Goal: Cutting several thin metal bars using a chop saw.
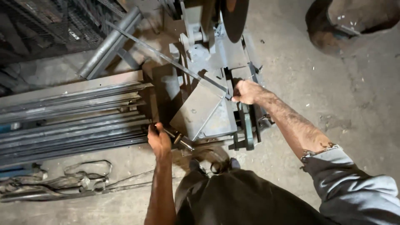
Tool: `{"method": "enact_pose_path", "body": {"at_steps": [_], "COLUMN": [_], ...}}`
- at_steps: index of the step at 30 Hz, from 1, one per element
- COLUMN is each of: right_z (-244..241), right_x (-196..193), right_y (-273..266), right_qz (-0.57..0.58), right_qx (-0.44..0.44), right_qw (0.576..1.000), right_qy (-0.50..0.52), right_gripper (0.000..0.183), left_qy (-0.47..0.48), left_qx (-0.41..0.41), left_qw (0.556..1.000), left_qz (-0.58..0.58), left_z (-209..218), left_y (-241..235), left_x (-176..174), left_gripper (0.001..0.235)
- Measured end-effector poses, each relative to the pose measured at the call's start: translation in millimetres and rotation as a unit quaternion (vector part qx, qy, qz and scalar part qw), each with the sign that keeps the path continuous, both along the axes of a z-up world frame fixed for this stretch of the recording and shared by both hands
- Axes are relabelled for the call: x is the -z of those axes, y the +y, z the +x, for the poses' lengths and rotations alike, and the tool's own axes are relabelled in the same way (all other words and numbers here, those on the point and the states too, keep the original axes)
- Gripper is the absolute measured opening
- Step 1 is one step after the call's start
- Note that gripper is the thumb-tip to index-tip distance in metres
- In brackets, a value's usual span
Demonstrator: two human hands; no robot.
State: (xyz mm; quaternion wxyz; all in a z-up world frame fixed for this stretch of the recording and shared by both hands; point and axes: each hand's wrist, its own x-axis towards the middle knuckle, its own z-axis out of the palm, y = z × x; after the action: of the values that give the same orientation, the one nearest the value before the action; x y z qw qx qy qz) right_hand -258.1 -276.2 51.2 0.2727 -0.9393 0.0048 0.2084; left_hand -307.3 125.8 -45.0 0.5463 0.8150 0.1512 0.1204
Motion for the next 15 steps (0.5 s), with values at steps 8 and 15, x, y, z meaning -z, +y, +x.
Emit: {"method": "enact_pose_path", "body": {"at_steps": [8,15], "right_z": [-3,-3], "right_x": [-16,-28], "right_y": [2,9], "right_qz": [-0.08,-0.1], "right_qx": [-0.074,-0.089], "right_qw": [0.994,0.991], "right_qy": [0.011,0.008], "right_gripper": [0.031,0.031], "left_qy": [0.005,-0.021], "left_qx": [-0.042,-0.039], "left_qw": [0.999,0.999], "left_qz": [0.013,-0.02], "left_z": [5,-2], "left_y": [-2,-7], "left_x": [29,7], "left_gripper": [0.035,0.045]}}
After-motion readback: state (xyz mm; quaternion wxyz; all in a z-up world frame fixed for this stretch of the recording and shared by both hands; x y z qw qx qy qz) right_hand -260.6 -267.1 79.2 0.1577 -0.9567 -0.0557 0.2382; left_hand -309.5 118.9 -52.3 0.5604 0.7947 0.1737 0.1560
